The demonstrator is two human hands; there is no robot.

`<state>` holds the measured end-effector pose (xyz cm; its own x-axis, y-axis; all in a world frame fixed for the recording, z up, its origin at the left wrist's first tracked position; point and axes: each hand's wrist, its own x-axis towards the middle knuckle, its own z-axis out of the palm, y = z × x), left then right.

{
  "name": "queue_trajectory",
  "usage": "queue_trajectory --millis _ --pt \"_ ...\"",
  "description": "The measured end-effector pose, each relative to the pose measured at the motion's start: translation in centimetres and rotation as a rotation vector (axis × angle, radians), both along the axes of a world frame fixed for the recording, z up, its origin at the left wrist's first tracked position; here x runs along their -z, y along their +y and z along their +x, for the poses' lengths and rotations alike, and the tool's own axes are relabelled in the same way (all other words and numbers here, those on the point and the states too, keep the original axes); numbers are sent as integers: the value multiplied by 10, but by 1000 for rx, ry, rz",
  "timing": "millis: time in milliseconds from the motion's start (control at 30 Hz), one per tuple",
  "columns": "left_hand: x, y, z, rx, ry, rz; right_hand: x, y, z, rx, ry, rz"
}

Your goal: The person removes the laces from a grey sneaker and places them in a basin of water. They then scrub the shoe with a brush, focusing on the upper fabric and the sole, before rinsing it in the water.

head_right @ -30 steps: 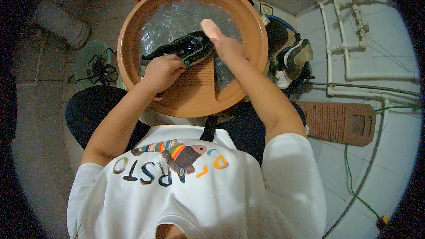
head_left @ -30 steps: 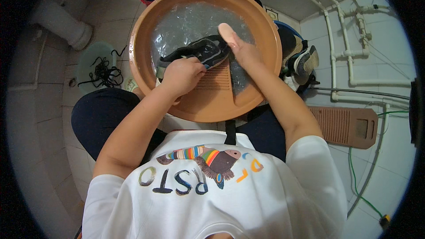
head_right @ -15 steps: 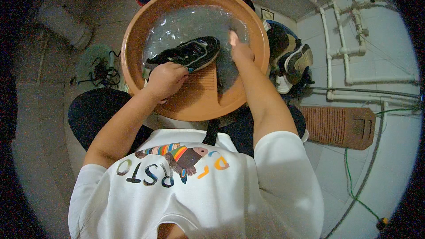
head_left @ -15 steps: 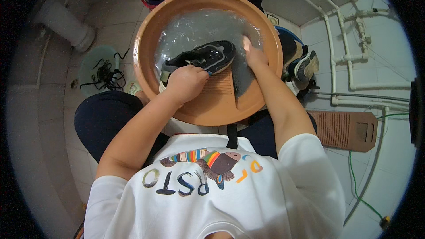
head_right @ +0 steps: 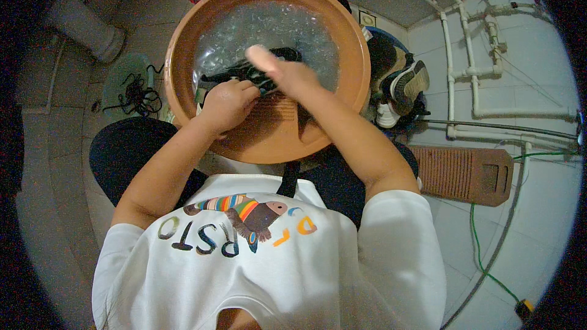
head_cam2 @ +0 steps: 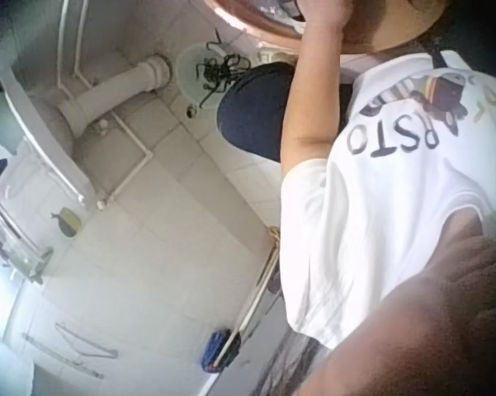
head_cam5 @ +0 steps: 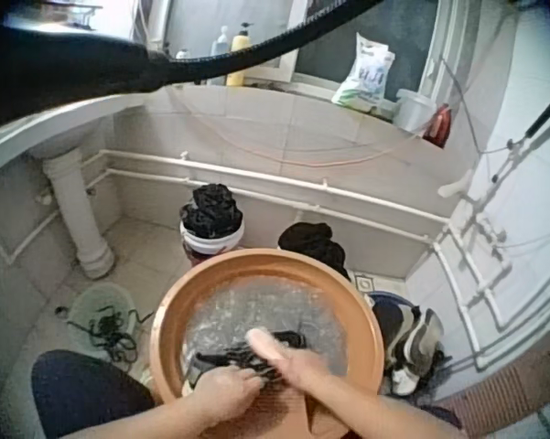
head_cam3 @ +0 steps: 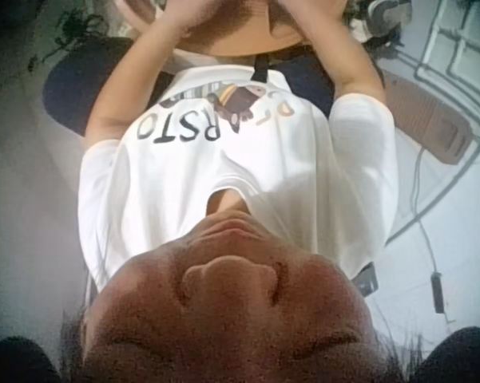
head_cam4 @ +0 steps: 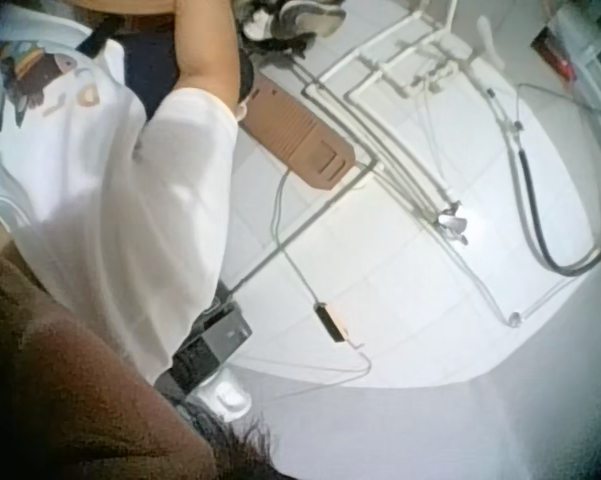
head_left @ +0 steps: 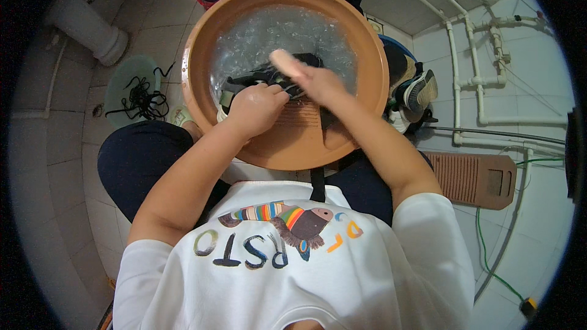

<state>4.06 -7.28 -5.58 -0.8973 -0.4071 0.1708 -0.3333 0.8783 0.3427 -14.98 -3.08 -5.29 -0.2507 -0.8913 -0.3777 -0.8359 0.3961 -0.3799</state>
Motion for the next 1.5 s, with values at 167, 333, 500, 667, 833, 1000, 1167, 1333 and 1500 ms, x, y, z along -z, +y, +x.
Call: queue_trajectory --millis 167,333,500,667,833,1000,1167,1333,1500 --pt "-10 2 -4 -257 33 27 41 16 -86 452 99 -60" --pt "-27 -12 -5 -308 -32 110 48 54 -112 251 -153 -141" --pt "-27 -38 1 -526 470 702 -53 83 -133 516 -383 -439" --pt "-65 -16 -14 -677 756 1485 -61 148 -217 649 -402 -410" --pt "-22 -22 -2 -692 758 1901 11 204 -284 588 -446 46" --pt "-8 -11 10 -762 535 1897 101 220 -272 384 -237 235" --pt "-26 1 -1 -804 216 1258 214 206 -257 161 152 324" --pt "-26 5 -1 -886 120 1164 230 205 -236 151 238 417" --pt "-13 -6 8 -901 82 1130 215 216 -246 204 239 391"
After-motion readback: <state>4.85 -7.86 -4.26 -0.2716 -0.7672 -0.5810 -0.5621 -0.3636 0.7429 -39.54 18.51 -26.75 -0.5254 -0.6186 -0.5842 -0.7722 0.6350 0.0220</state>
